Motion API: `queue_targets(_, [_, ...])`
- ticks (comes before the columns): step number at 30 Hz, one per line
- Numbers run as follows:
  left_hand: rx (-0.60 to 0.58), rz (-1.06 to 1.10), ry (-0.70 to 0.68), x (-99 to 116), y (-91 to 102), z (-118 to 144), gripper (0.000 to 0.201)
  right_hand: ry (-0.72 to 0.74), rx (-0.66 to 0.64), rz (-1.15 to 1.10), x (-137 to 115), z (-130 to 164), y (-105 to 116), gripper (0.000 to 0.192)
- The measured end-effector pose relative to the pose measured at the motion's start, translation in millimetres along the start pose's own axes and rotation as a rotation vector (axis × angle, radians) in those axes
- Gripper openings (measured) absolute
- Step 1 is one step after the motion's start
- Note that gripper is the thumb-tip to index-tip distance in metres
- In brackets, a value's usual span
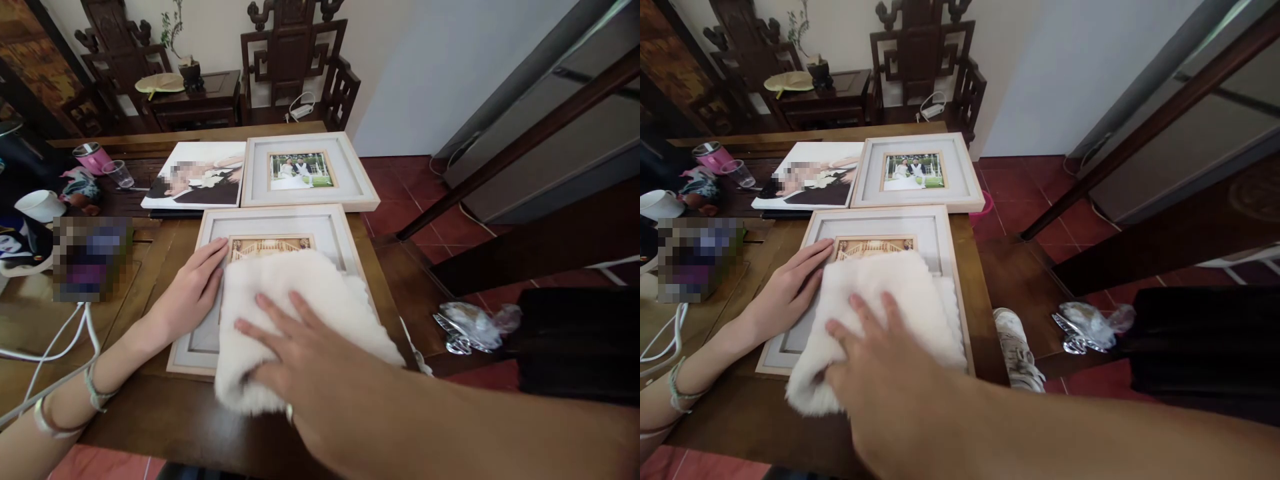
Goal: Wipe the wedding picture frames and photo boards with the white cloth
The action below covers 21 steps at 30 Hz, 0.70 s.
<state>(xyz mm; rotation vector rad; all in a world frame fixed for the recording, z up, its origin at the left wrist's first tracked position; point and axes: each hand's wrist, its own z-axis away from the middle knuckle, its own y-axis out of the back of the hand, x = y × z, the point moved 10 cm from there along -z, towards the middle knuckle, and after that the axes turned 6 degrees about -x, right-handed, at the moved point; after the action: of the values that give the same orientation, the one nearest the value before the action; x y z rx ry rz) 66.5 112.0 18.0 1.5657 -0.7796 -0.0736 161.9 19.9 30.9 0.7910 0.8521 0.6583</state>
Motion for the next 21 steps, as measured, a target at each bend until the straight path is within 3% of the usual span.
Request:
queue_targets(2, [-0.004, -0.001, 0.005, 0.1, -0.7, -0.1, 0.046, 0.032, -0.054, -0.062, -11.3, 7.7, -5.6, 0.046])
queue_targets(4, [-0.011, 0.002, 0.015, 0.0, -1.4, 0.1, 0.046, 0.016, -0.029, -0.071, -8.3, 8.5, -5.5, 0.045])
queue_targets(9, [-0.009, 0.018, 0.017, 1.2, 0.7, 1.7, 0.049, -0.105, 0.268, 0.13, 40.0, -13.8, 16.5, 0.046])
queue_targets(14, [0.002, 0.058, 0.002, 1.0, 4.7, 3.0, 0.055, -0.24, 0.517, 0.314, 86.3, -46.9, 57.4, 0.045])
queue_targets(17, [0.022, 0.067, -0.01, 1.5, 7.6, 3.9, 0.06, -0.204, 0.477, 0.332, 84.3, -66.5, 67.7, 0.041])
queue_targets(21, [0.071, 0.111, -0.012, 2.3, 11.8, 5.3, 0.064, -0.096, 0.37, 0.313, 57.4, -69.7, 61.1, 0.041])
